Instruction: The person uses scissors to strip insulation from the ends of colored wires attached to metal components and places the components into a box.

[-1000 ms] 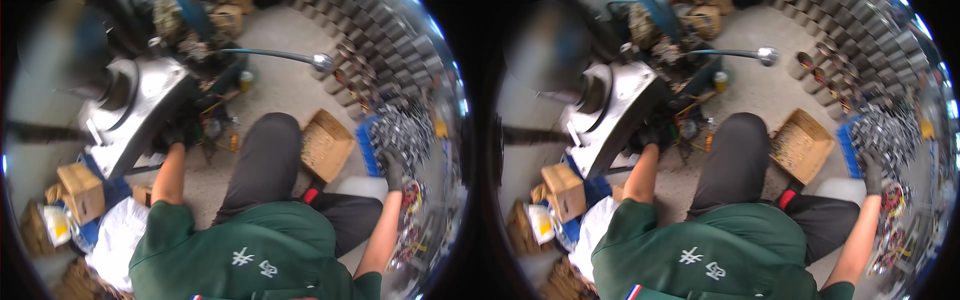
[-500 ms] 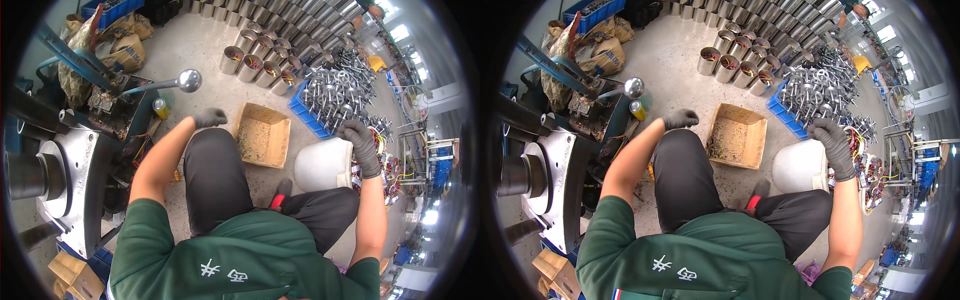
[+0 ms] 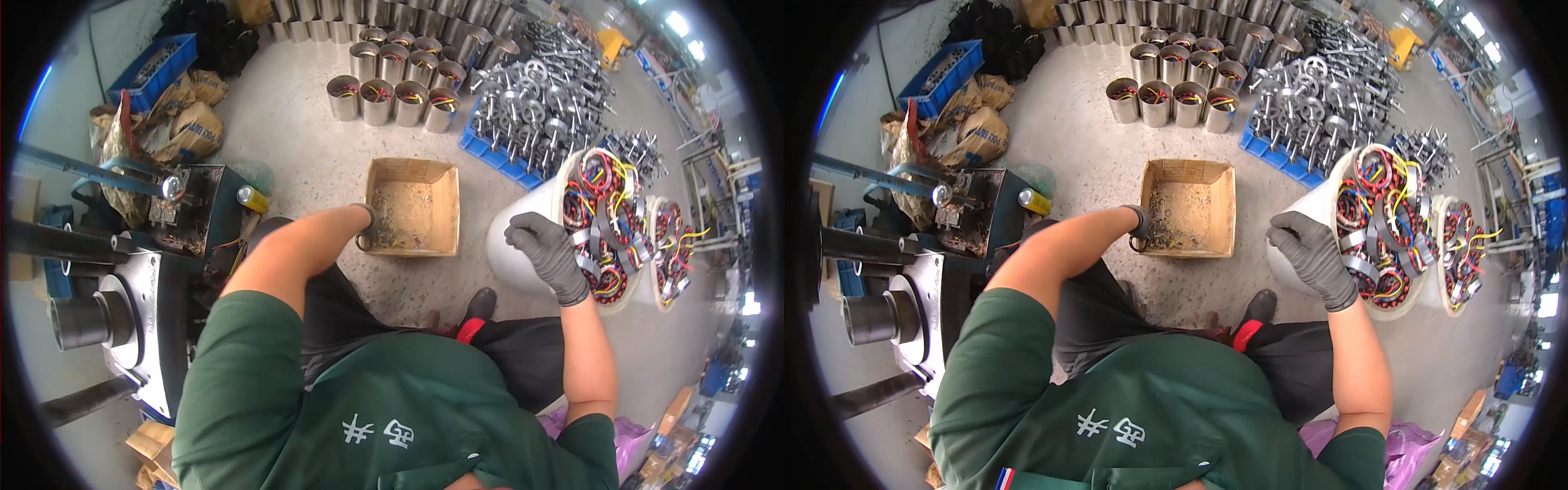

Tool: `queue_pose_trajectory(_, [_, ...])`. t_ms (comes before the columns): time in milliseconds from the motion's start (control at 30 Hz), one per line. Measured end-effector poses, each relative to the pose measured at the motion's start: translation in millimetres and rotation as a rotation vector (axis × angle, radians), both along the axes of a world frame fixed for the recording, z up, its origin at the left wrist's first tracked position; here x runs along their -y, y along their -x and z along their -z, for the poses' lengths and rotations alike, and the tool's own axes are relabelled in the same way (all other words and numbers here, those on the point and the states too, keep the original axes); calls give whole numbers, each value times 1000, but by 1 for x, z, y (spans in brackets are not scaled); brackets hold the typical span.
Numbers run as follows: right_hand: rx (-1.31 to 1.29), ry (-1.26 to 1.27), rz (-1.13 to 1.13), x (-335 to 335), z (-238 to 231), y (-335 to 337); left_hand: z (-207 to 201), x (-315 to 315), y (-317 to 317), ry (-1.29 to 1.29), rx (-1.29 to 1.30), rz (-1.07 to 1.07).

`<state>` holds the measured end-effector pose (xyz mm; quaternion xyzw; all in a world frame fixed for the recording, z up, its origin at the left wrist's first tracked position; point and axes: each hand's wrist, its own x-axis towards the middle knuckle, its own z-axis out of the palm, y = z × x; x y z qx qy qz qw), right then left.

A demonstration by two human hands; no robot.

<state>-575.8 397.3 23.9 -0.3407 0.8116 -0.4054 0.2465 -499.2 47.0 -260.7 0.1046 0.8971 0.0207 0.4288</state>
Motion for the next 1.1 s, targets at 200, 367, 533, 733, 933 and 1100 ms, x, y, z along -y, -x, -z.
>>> queue_pose_trajectory(200, [-198,-48,-116,-49,31,-9,-18,3,12,219,-137,356])
queue_pose_trajectory(367, [151,-59,-59,-81,44,-12,-131,-16,7,-802,-130,-1108])
queue_pose_trajectory(533, [647,255,142,-68,38,-4,-217,-94,-4,-1407,-307,-1062])
queue_pose_trajectory(733, [582,719,58,-41,18,1,-248,-190,-13,-1744,-146,-990])
queue_pose_trajectory(933, [341,543,239,-61,-8,22,-209,-168,-25,-1577,-183,-792])
queue_pose_trajectory(1100, [-383,512,386,-92,-43,46,-125,-109,-43,-929,-420,-709])
